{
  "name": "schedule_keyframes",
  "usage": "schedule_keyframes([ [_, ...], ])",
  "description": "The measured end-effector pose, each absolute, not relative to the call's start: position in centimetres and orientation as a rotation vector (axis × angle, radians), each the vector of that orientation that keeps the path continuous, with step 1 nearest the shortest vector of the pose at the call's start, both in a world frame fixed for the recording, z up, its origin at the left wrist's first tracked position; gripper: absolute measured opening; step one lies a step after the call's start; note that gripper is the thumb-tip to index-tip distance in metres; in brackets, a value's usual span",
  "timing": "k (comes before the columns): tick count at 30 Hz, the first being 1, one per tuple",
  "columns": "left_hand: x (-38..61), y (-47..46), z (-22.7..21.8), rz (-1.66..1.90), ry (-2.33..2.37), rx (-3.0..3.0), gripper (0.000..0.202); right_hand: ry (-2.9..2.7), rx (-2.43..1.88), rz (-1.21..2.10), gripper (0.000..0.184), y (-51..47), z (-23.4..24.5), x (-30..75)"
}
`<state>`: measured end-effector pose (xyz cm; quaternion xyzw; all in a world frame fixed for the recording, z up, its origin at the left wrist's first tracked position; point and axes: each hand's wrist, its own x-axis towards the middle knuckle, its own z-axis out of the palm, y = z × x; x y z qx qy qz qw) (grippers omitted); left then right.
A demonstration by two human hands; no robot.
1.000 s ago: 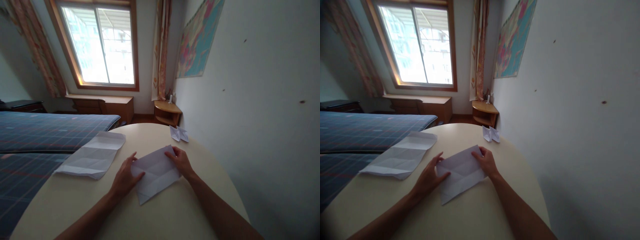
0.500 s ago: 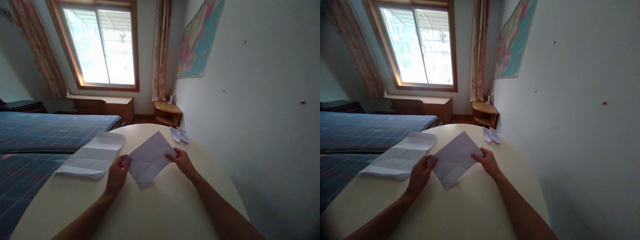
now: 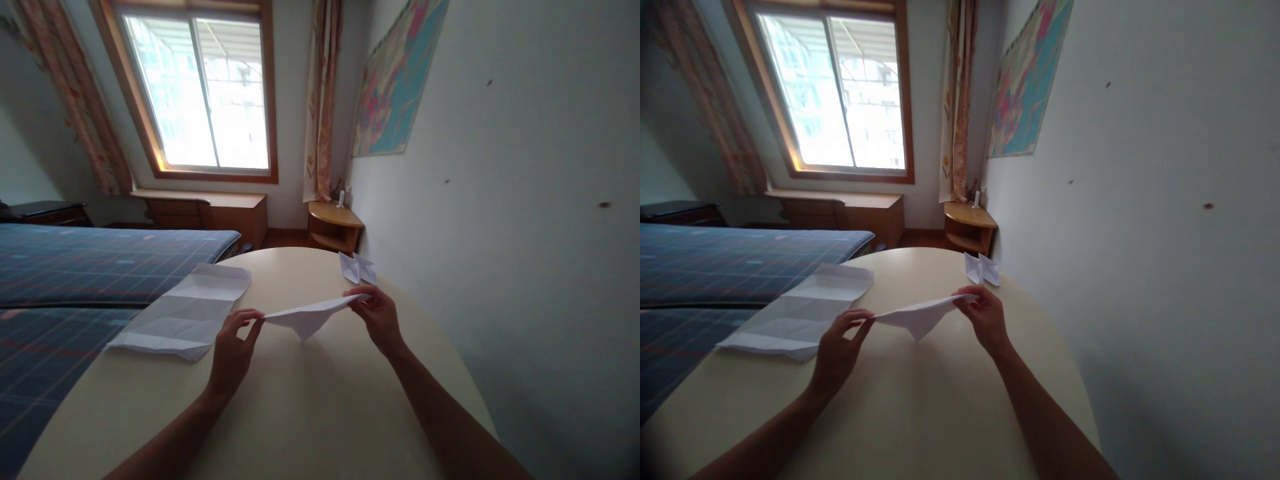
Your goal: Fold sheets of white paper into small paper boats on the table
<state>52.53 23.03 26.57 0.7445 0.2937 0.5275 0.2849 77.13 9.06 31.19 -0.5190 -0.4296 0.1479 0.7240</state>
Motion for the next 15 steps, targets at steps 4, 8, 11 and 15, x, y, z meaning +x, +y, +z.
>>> schedule_keyframes([
  [4, 52.4, 23.0, 26.9, 1.401, 0.825, 2.097, 0.019, -0.946, -1.188, 0.333, 0.036, 8.9, 31.3, 77.1],
  [8, 52.2, 23.1, 27.4, 1.439, 0.844, 2.143, 0.019, -0.999, -1.164, 0.357, 0.036, 8.5, 31.5, 76.7],
  [11, 52.2, 23.4, 27.4, 1.477, 0.849, 2.12, 0.019, -1.073, -1.116, 0.349, 0.029, 8.2, 31.9, 76.4],
  [15, 52.2, 24.0, 26.8, 1.434, 0.837, 2.178, 0.016, -1.196, -1.085, 0.378, 0.02, 8.0, 31.8, 76.8],
])
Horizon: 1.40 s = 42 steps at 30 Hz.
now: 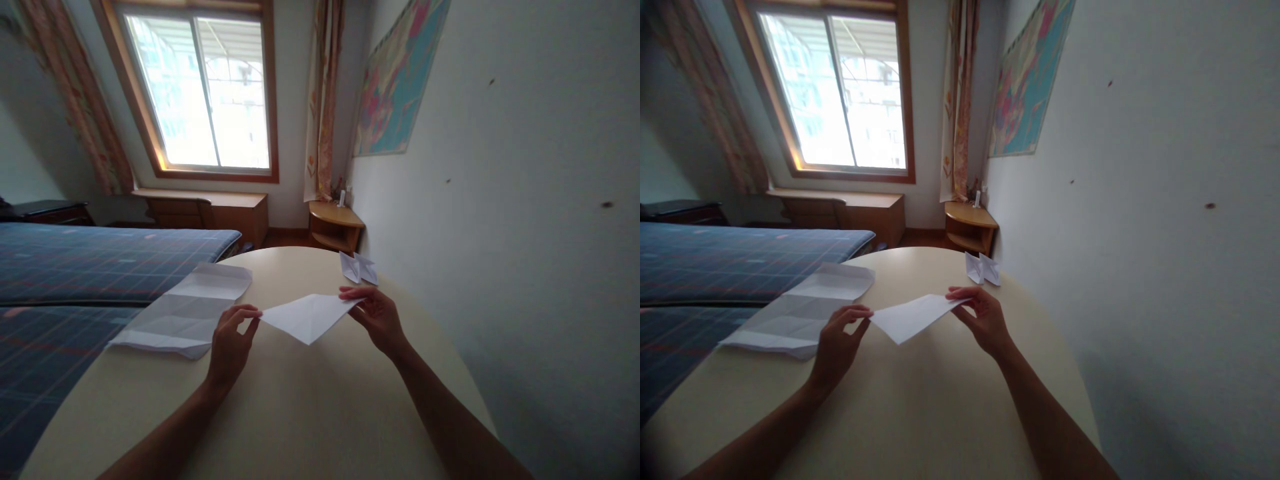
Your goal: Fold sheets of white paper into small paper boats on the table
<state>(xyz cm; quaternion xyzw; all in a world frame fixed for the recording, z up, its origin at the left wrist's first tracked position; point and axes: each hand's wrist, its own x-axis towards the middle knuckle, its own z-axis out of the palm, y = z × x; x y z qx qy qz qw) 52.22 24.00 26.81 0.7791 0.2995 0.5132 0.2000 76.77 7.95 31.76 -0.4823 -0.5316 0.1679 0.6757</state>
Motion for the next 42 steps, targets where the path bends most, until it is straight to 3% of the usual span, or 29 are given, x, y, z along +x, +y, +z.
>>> schedule_keyframes([
  [4, 52.2, 24.6, 25.7, 1.223, 0.835, 2.284, 0.017, -1.388, -1.251, 0.47, 0.026, 7.8, 31.0, 78.0],
  [10, 52.3, 24.7, 24.5, 0.915, 0.826, 2.366, 0.042, -1.654, -1.4, 0.59, 0.026, 7.4, 30.7, 78.3],
  [18, 52.8, 22.5, 24.8, 0.702, 0.625, 2.643, 0.035, -1.918, -1.655, 0.614, 0.047, 6.8, 31.9, 77.8],
  [24, 52.8, 20.1, 26.1, 0.55, 0.272, 2.732, 0.045, -1.968, -1.673, 0.307, 0.042, 7.9, 30.7, 73.5],
  [28, 52.7, 19.7, 26.2, 0.44, 0.118, 2.711, 0.054, -2.056, -1.771, 0.3, 0.045, 8.7, 28.3, 72.6],
  [33, 52.4, 19.8, 26.4, 0.419, 0.136, 2.687, 0.047, -1.833, -2.089, 0.254, 0.051, 9.1, 26.8, 75.2],
  [42, 52.2, 19.9, 26.5, 0.401, 0.084, 2.661, 0.061, -1.57, -2.044, 0.211, 0.032, 9.8, 27.7, 75.1],
])
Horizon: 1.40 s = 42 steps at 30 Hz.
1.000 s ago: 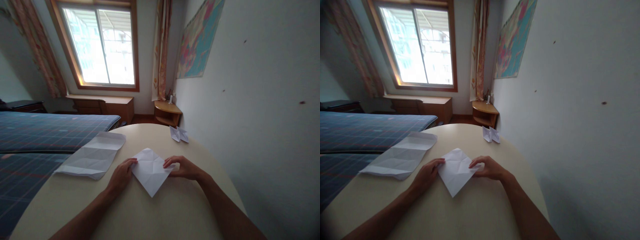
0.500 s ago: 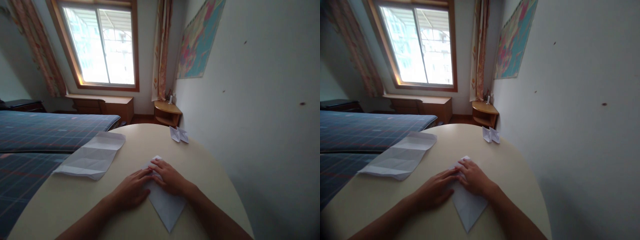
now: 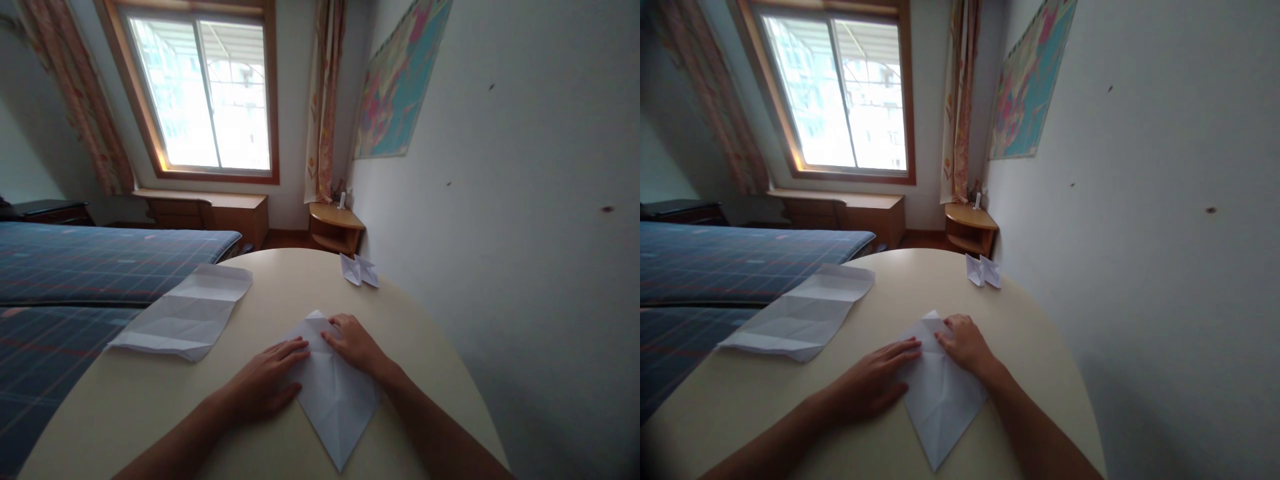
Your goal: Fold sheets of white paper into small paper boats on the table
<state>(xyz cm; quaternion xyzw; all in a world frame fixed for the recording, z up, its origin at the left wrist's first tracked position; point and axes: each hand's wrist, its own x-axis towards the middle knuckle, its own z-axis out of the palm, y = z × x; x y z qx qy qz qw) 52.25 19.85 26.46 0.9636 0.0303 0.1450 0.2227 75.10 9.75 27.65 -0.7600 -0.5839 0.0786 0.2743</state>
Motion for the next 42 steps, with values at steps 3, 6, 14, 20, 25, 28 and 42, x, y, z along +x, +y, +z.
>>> schedule_keyframes([
  [3, 52.3, 19.8, 26.8, 0.356, 0.06, 2.651, 0.056, -1.512, -1.983, 0.309, 0.033, 9.5, 28.0, 75.0],
  [6, 52.3, 19.5, 27.4, 0.312, 0.013, 2.641, 0.05, -1.539, -1.942, 0.283, 0.039, 9.4, 28.0, 75.2],
  [14, 52.4, 19.0, 28.2, 0.313, -0.04, 2.562, 0.032, -1.632, -2.008, 0.205, 0.033, 9.6, 27.1, 75.2],
  [20, 52.6, 19.1, 27.7, 0.326, -0.007, 2.626, 0.031, -1.535, -2.132, 0.141, 0.038, 9.6, 27.2, 75.0],
  [25, 52.5, 19.2, 27.7, 0.295, 0.042, 2.668, 0.034, -1.496, -2.001, 0.266, 0.037, 9.5, 27.9, 74.6],
  [28, 52.4, 19.2, 27.7, 0.285, 0.044, 2.677, 0.033, -1.514, -1.836, 0.378, 0.035, 9.4, 28.3, 74.1],
  [42, 52.5, 19.5, 27.2, 0.32, 0.042, 2.688, 0.033, -1.637, -1.935, 0.283, 0.01, 9.4, 29.0, 74.0],
])
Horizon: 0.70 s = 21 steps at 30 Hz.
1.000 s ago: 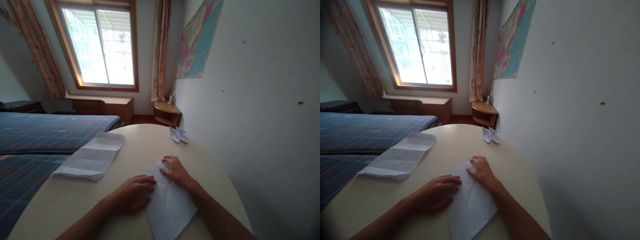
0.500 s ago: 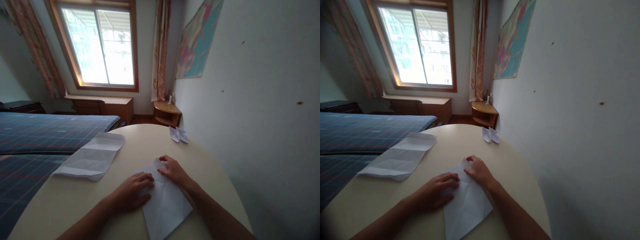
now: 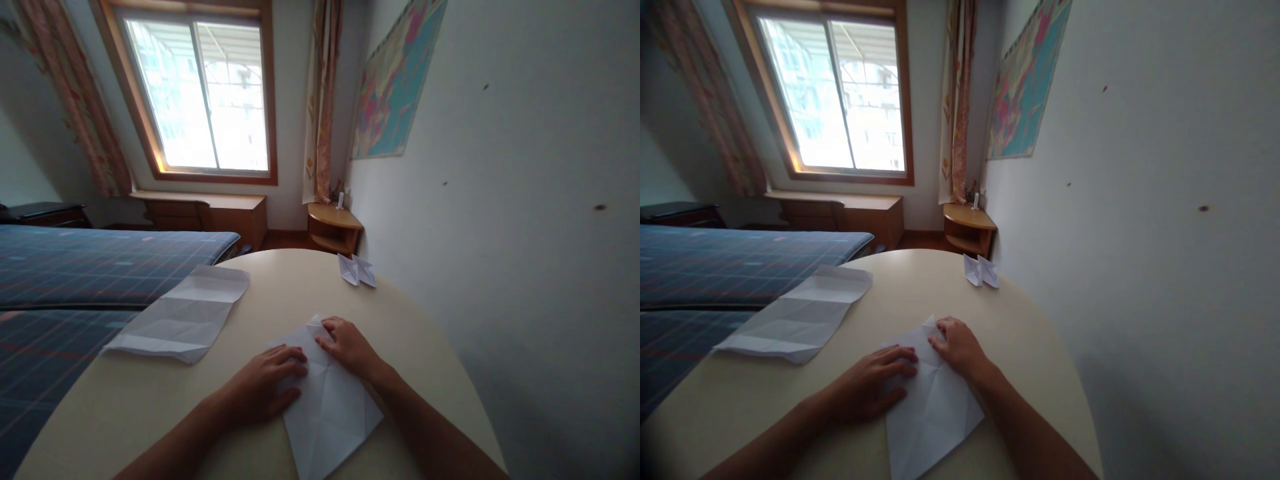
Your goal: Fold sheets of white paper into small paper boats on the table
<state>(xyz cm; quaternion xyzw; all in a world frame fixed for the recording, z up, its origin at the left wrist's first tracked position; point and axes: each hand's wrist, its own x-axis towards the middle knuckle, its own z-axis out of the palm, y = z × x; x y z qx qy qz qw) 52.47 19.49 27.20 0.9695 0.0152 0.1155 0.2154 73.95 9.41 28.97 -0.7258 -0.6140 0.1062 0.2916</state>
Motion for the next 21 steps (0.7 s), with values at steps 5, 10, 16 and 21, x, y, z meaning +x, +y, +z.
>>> schedule_keyframes([
  [5, 52.5, 19.5, 27.3, 0.311, 0.033, 2.702, 0.036, -1.533, -1.83, 0.328, 0.039, 9.8, 27.6, 74.2],
  [10, 52.5, 19.5, 27.4, 0.269, 0.06, 2.731, 0.038, -1.569, -1.737, 0.278, 0.048, 10.1, 26.7, 74.2],
  [16, 52.5, 19.9, 26.9, 0.254, 0.097, 2.756, 0.05, -1.659, -1.809, 0.102, 0.059, 9.9, 27.4, 73.9],
  [21, 52.6, 20.1, 26.4, 0.272, 0.127, 2.771, 0.065, -1.927, -1.916, 0.052, 0.045, 9.2, 28.0, 71.7],
])
